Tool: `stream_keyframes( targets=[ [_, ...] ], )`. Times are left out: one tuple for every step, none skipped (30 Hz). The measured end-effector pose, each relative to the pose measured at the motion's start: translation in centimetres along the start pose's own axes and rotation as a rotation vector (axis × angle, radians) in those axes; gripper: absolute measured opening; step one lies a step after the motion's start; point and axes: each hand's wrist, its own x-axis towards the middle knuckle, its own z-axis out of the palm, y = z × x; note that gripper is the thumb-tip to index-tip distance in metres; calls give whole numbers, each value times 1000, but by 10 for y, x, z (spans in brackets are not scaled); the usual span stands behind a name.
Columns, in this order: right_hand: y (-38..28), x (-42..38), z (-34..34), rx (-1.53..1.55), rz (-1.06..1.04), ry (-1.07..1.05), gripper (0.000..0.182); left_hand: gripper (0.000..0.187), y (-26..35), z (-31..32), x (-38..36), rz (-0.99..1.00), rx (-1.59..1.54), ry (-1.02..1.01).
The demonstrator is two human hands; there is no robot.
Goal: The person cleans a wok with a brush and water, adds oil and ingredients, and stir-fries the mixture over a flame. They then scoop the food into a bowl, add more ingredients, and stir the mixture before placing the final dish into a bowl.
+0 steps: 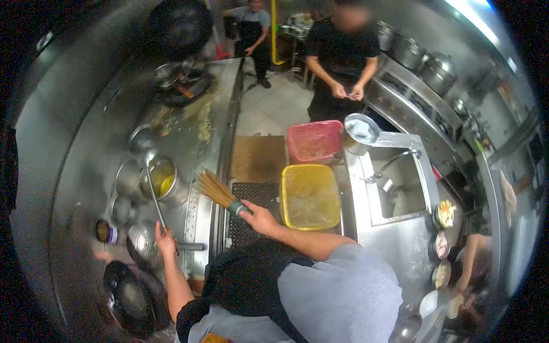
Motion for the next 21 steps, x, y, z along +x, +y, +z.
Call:
stream_keyframes(
  targets=[
    [11, -1, -9, 4, 9, 29, 54, 60, 0, 15, 16, 11, 5, -28],
    [21, -2, -16, 14, 64, 60, 54, 57, -2, 28, 30, 7, 71, -54],
    [31, -3, -23, 23, 116, 81, 54, 54, -5, 40, 41, -2, 135, -71],
    [28, -6, -30, 50, 150, 76, 55, 51, -14, 48, 60, 16, 116, -95],
    [31, -6, -32, 40, 146, 33, 55, 48, -30, 52, 82, 19, 92, -86],
    [34, -5, -31, 26, 10, 114, 55, 42, -56, 54, 107, 269, 323, -35],
    [36, -2, -23, 26, -133, 158, 55, 38, -33, 54, 86, 527, 528, -6],
    [31, -1, -17, 65, -137, 113, 56, 29, 28, 52, 34, 610, 701, 57],
    [18, 2, -12, 101, -138, 54, 57, 41, 43, 48, 13, 514, 537, 2],
    [-2, 2, -4, 58, -209, 32, 60, 37, 54, 50, -20, 465, 513, 51],
    [-29, -1, 9, 27, -283, 17, 63, 34, 79, 44, -49, 127, 163, -174],
    [-52, -3, 27, 9, -375, -23, 66, 41, 24, 49, -45, 328, 138, -327],
    [-73, -8, 44, 0, -465, -41, 69, 55, 92, 32, -107, 62, -120, -507],
    [-94, -17, 66, 46, -558, -70, 65, 67, 82, 34, -135, 257, -146, -363],
    [-98, -23, 91, 61, -571, -145, 65, 80, 71, 26, -154, 454, -151, -236],
    [-98, -29, 114, 39, -771, -311, 60, 93, 65, 6, -162, 425, -39, -9],
    [-104, -33, 130, 17, -964, -452, 56, 106, 74, -14, -170, 397, 75, 192],
    [-112, -47, 149, 10, -920, -590, 49, 108, 75, -55, -184, 90, 51, 149],
    [-131, -57, 171, 70, -919, -719, 47, 99, 54, -87, -189, 6, 105, 250],
    [-140, -65, 194, 98, -925, -773, 47, 89, 43, -113, -199, 32, 54, 359],
    [-147, -73, 219, 121, -930, -829, 47, 84, 30, -148, -206, 159, 277, 467]
  ],
)
